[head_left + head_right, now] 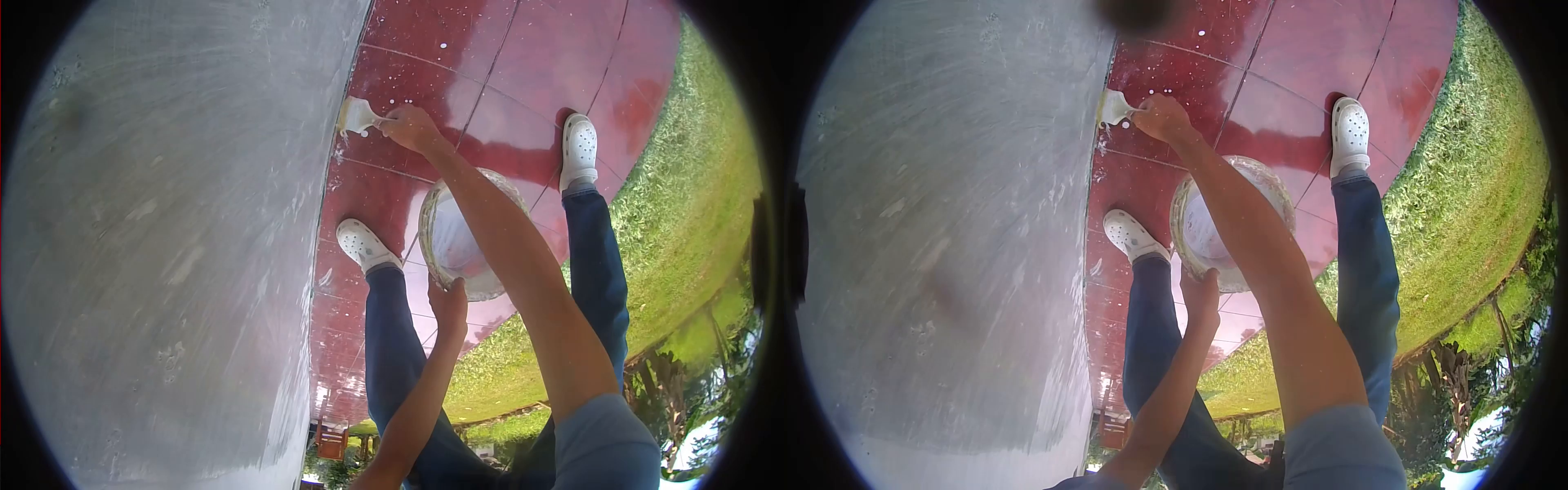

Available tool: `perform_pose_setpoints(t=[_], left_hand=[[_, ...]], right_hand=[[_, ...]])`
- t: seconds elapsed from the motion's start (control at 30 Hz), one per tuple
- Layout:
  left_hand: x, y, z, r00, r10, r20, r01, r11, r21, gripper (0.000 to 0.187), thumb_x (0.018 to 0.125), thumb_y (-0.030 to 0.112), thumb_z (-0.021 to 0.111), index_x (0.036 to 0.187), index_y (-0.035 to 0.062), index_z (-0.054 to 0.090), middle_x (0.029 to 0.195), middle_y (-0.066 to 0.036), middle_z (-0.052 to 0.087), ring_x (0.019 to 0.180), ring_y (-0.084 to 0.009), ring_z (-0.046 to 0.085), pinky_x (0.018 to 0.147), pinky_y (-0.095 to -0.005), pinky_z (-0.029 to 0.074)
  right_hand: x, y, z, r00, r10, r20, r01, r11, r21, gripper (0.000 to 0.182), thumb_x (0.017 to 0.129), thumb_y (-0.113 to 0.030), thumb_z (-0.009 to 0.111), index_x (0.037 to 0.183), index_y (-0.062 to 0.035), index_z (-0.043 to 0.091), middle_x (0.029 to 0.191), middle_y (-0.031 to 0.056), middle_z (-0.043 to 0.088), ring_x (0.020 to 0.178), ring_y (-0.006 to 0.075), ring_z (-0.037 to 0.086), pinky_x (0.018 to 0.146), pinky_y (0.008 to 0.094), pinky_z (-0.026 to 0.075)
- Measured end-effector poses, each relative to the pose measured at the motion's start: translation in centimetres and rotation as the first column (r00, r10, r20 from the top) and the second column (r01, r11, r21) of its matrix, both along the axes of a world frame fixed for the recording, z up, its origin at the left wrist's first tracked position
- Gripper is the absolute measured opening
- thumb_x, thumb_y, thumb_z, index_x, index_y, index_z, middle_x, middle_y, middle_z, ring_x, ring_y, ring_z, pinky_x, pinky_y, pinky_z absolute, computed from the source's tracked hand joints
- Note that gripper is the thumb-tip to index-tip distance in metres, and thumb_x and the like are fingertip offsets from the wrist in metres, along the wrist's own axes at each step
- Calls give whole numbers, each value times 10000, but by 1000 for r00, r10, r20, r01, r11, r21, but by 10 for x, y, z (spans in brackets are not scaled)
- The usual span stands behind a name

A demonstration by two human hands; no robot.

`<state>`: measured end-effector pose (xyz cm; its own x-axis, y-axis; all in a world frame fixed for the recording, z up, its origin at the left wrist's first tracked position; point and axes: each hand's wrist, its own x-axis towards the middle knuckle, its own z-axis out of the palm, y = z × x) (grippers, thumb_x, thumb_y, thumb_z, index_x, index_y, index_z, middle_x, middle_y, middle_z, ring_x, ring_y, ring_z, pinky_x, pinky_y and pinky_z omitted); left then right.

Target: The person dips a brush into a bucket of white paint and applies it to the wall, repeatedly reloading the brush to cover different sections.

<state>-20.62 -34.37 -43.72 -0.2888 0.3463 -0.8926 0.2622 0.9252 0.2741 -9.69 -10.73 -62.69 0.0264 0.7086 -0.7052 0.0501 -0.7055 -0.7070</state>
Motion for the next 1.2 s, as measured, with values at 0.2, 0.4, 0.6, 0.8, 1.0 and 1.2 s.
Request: perform_pose_setpoints(t=[0.2, 0.4, 0.6, 0.8, 1.0, 1.2], left_hand=[[-1, 8, -3, 997, -64, 53, 60, 995, 79, 590, 779, -1, 584, 1358, -35, 476, 1226, -178, 614, 1110, -268, 595, 964, -347, 444], [-14, 31, 4, 949, -310, 57, 299, 943, 148, 595, 777, 24, 614, 1347, -56, 466, 1246, -188, 593, 1128, -254, 581, 960, -342, 443], [13, 51, 103, 911, -412, -10, 411, 906, 103, 550, 767, -5, 599, 1303, -59, 489, 1230, -155, 596, 1096, -237, 593, 915, -334, 475], [81, 79, 264, 940, -342, 13, 326, 905, 273, 645, 759, -19, 604, 1387, -18, 456, 1254, -158, 591, 1114, -261, 601, 943, -360, 485], [103, 72, 360, 971, -200, 134, 135, 914, 382, 710, 804, 1, 591, 1466, 67, 345, 1323, -164, 518, 1135, -310, 596, 840, -455, 601], [162, 62, 511, 937, -14, 349, -114, 932, 344, 681, 815, 50, 562, 1450, 1, 320, 1327, -176, 496, 1145, -313, 576, 847, -388, 583]], right_hand=[[29, 29, 212, 993, -4, 122, -20, 981, 194, 372, 902, -345, 640, 826, 9, 727, 637, 156, 646, 584, 295, 628, 622, 413, 504], [89, -28, 328, 930, 51, -365, -2, 991, 132, 299, 911, -292, 665, 934, 0, 727, 705, 66, 641, 658, 117, 546, 615, 319, 437], [228, -112, 415, 967, 211, 141, -210, 977, -22, 373, 912, -361, 635, 917, 6, 703, 698, 179, 625, 638, 285, 593, 646, 378, 469], [379, -239, 533, 905, 147, 399, -106, 987, -123, 443, 907, -462, 565, 776, -67, 718, 729, 163, 675, 742, 368, 662, 726, 453, 513], [462, -315, 593, 854, 215, 475, -90, 958, -272, 367, 829, -427, 628, 729, -95, 751, 780, 104, 715, 788, 280, 700, 762, 394, 549], [466, -222, 699, 767, 348, 539, -345, 932, -111, 360, 806, -398, 656, 706, -64, 746, 707, 113, 717, 675, 256, 697, 681, 396, 536]])
